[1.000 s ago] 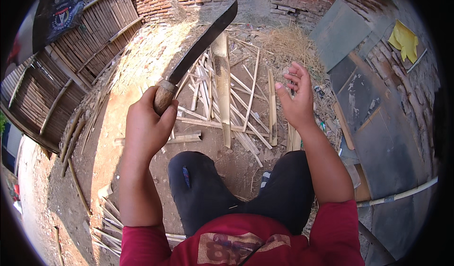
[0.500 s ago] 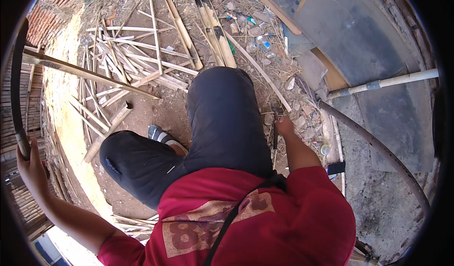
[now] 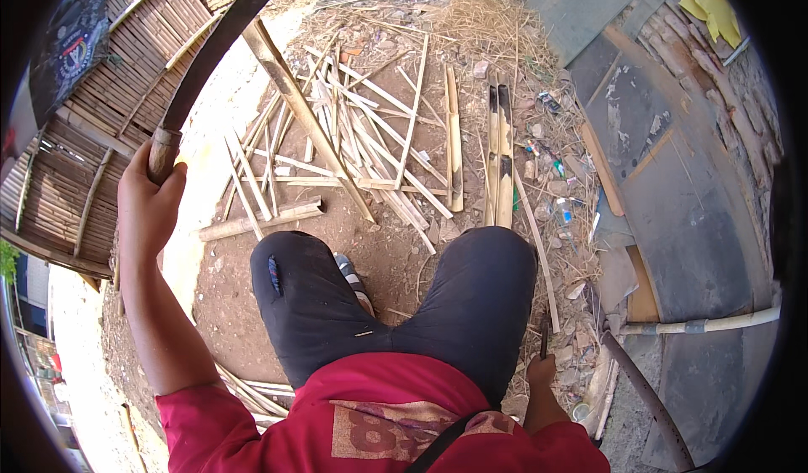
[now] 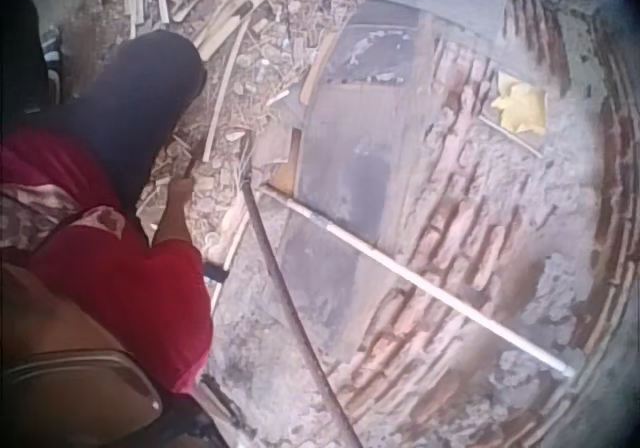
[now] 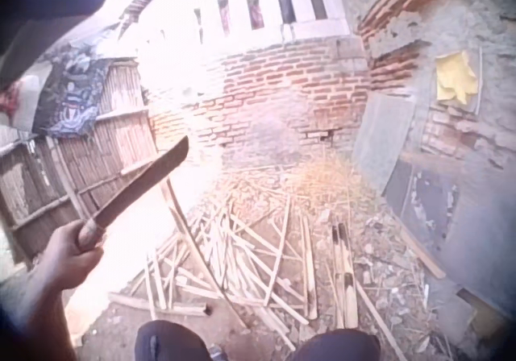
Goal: The person strips sections from a bamboo pole using a knife and a hammer, then further splits the bamboo into smaller pieces by hand.
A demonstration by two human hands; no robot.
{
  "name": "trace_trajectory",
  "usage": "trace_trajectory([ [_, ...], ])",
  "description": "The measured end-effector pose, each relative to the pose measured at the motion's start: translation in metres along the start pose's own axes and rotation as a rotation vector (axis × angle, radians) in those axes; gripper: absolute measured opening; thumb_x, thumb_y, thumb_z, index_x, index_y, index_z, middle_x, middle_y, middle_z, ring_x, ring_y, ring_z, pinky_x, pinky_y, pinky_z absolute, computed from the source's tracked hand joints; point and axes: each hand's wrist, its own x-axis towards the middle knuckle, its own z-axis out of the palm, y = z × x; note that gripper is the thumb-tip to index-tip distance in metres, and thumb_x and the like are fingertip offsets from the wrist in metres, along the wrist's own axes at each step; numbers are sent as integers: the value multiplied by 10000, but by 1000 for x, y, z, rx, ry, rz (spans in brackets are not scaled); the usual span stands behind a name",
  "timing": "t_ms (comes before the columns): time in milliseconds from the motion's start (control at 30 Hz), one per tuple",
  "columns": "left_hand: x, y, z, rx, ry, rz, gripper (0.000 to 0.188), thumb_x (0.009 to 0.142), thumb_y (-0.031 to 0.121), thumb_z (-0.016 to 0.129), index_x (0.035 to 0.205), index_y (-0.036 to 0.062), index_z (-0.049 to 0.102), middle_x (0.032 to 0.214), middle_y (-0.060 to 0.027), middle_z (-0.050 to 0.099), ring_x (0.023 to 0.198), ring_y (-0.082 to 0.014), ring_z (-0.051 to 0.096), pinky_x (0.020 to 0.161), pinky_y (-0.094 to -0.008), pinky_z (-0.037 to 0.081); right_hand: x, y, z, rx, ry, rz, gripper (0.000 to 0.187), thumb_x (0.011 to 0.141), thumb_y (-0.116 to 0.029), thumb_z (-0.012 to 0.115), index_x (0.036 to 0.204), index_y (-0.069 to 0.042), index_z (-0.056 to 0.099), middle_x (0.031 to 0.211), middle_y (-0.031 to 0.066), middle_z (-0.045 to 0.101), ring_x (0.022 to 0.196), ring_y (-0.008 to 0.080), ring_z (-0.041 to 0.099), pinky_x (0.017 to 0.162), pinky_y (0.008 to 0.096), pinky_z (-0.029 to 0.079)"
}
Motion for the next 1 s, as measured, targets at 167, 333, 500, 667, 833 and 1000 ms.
trace_trajectory([
  [167, 2, -16, -17, -5, -31, 48, 252, 867, 125, 695, 1077, -6, 646, 736, -134, 609, 665, -188, 527, 652, -377, 466, 15, -51, -82, 345, 209, -369, 240, 938, -193, 663, 1023, 30, 634, 808, 169, 684, 734, 297, 667, 692, 432, 504],
  [333, 5, -21, -28, 99, -142, -25, 502, 855, 143, 698, 1310, -52, 612, 977, -197, 721, 883, -226, 680, 819, -369, 525, -37, -237, -227, 564, 197, -770, 210, 999, -206, 674, 1057, -11, 623, 761, 1, 593, 645, 79, 486, 585, 285, 406],
  [500, 12, -17, -37, 116, -162, -2, 489, 826, 136, 692, 1272, -55, 626, 995, -274, 715, 901, -373, 707, 829, -429, 529, -132, -401, -299, 976, -266, -1166, 247, 1049, -260, 631, 1125, -30, 580, 742, -50, 518, 585, 25, 423, 529, 205, 350],
  [667, 13, -29, -49, 70, -147, 18, 477, 826, 119, 684, 1265, -58, 631, 887, -259, 708, 823, -353, 712, 784, -423, 536, -215, -516, -290, 1143, -574, -1307, 248, 1066, -261, 601, 1154, -34, 556, 759, -45, 517, 587, 18, 425, 517, 196, 362],
  [833, 20, -34, -57, 112, -167, 29, 465, 806, 92, 655, 1246, -56, 643, 873, -268, 696, 824, -356, 715, 787, -434, 537, -240, -565, -305, 930, -297, -1455, 300, 1062, -294, 604, 1155, -9, 617, 768, -24, 569, 676, 48, 489, 599, 242, 409],
  [1000, 27, -37, -59, 182, -168, 33, 482, 791, 69, 646, 1254, -62, 637, 851, -271, 695, 814, -370, 716, 794, -433, 540, -252, -588, -371, 703, -14, -1610, 369, 1046, -350, 615, 1141, 3, 658, 763, -24, 586, 708, 82, 510, 638, 297, 424],
])
